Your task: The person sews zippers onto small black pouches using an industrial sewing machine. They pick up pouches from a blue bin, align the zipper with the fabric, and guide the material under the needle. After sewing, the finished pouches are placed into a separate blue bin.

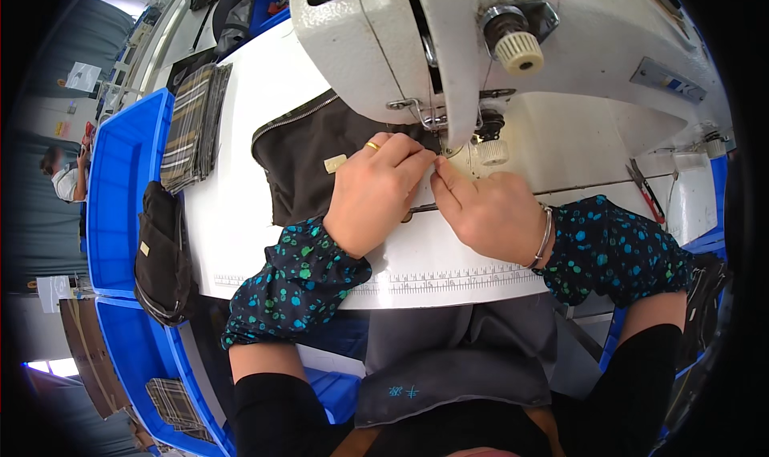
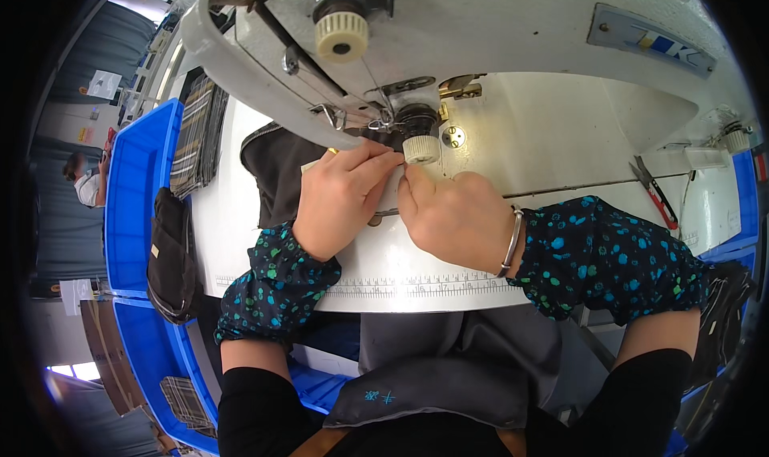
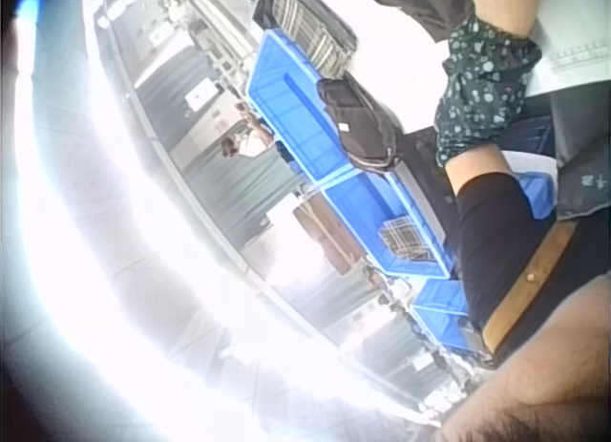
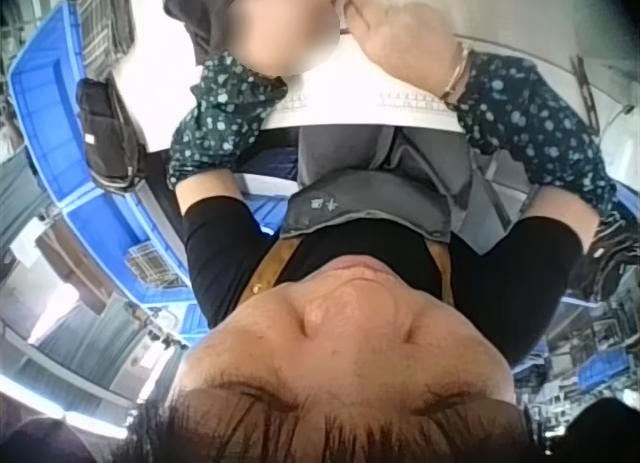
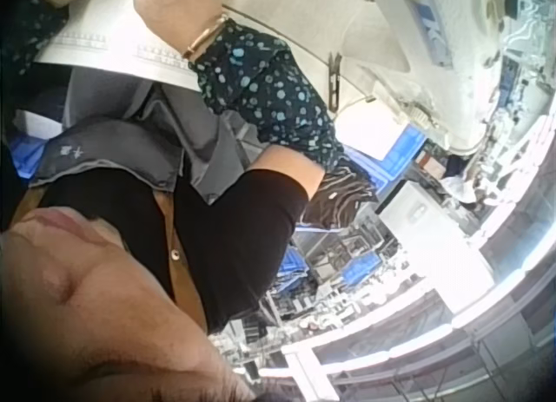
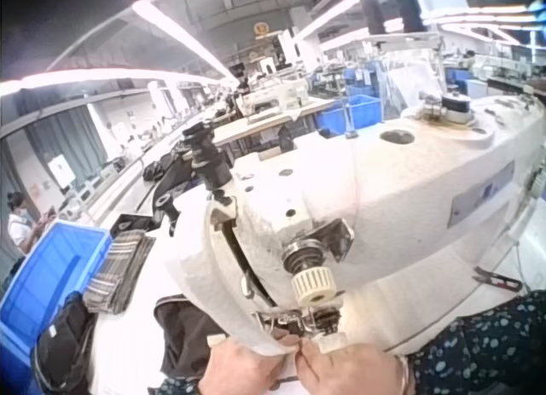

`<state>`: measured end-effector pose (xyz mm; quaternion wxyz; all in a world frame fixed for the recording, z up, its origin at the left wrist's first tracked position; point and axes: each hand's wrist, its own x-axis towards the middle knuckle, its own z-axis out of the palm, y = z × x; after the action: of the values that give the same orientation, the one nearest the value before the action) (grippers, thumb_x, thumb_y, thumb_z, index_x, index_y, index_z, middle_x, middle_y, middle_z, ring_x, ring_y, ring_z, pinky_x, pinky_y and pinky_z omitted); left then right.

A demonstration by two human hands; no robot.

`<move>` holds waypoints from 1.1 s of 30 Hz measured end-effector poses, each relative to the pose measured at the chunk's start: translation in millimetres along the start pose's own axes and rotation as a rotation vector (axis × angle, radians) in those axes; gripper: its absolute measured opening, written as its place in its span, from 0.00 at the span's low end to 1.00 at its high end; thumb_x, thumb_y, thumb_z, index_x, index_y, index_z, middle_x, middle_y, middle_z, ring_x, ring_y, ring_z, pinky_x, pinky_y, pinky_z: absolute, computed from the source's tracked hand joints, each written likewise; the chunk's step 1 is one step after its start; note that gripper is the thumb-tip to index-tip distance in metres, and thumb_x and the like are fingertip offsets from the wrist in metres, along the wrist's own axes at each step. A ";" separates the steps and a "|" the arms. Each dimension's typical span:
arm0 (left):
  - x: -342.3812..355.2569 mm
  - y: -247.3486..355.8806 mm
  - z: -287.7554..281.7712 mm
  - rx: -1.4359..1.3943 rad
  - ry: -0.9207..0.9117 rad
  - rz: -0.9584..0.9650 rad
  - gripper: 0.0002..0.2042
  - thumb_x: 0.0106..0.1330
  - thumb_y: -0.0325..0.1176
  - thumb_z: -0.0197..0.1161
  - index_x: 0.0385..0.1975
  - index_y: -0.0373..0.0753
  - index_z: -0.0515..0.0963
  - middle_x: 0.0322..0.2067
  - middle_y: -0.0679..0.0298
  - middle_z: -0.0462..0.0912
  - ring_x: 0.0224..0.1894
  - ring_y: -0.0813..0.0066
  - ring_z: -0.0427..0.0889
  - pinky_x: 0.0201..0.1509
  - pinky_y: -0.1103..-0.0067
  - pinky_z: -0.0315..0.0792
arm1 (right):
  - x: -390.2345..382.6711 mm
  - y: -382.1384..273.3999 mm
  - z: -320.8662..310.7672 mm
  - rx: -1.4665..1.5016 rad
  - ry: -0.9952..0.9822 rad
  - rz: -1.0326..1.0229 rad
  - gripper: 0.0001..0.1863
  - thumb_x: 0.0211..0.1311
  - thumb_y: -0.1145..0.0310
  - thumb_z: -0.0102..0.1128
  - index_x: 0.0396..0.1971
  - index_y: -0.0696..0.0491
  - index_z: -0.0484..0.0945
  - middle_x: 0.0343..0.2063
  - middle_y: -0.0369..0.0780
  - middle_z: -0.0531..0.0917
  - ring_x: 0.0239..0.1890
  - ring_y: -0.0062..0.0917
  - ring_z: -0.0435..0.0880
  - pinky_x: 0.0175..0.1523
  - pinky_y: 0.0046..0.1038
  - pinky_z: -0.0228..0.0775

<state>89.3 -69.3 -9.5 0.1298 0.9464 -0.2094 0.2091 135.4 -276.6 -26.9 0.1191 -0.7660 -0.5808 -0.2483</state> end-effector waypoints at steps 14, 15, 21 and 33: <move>0.4 1.9 0.4 0.078 -0.035 0.007 0.16 0.51 0.26 0.67 0.43 0.38 0.85 0.39 0.67 0.81 0.43 0.67 0.81 0.40 0.74 0.79 | -7.8 -7.5 -1.4 0.047 -0.044 -0.050 0.17 0.53 0.69 0.62 0.40 0.65 0.85 0.45 0.60 0.87 0.16 0.22 0.81 0.23 0.26 0.73; 1.1 2.0 0.4 0.092 -0.033 0.004 0.17 0.51 0.27 0.67 0.44 0.37 0.85 0.39 0.67 0.81 0.44 0.67 0.81 0.40 0.74 0.79 | -7.5 -7.0 -1.3 0.048 -0.039 -0.050 0.17 0.53 0.69 0.62 0.40 0.65 0.85 0.45 0.60 0.87 0.16 0.22 0.81 0.23 0.26 0.73; 1.5 1.5 1.3 0.158 -0.045 -0.049 0.19 0.57 0.26 0.67 0.49 0.46 0.87 0.46 0.71 0.87 0.34 0.66 0.84 0.39 0.75 0.80 | -7.3 -6.3 -0.4 0.055 -0.031 -0.044 0.17 0.52 0.69 0.62 0.40 0.64 0.85 0.45 0.59 0.87 0.17 0.22 0.82 0.23 0.26 0.73; 3.1 0.0 2.6 0.119 -0.066 -0.065 0.20 0.56 0.25 0.67 0.51 0.43 0.86 0.48 0.68 0.86 0.41 0.62 0.85 0.44 0.73 0.81 | -7.9 -6.0 1.3 0.078 -0.005 -0.039 0.17 0.51 0.69 0.62 0.39 0.64 0.85 0.45 0.59 0.87 0.16 0.23 0.82 0.22 0.27 0.73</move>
<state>92.8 -71.2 -10.4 0.0729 0.9651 -0.1701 0.1855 128.4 -280.8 -32.7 0.1429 -0.7500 -0.6051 -0.2259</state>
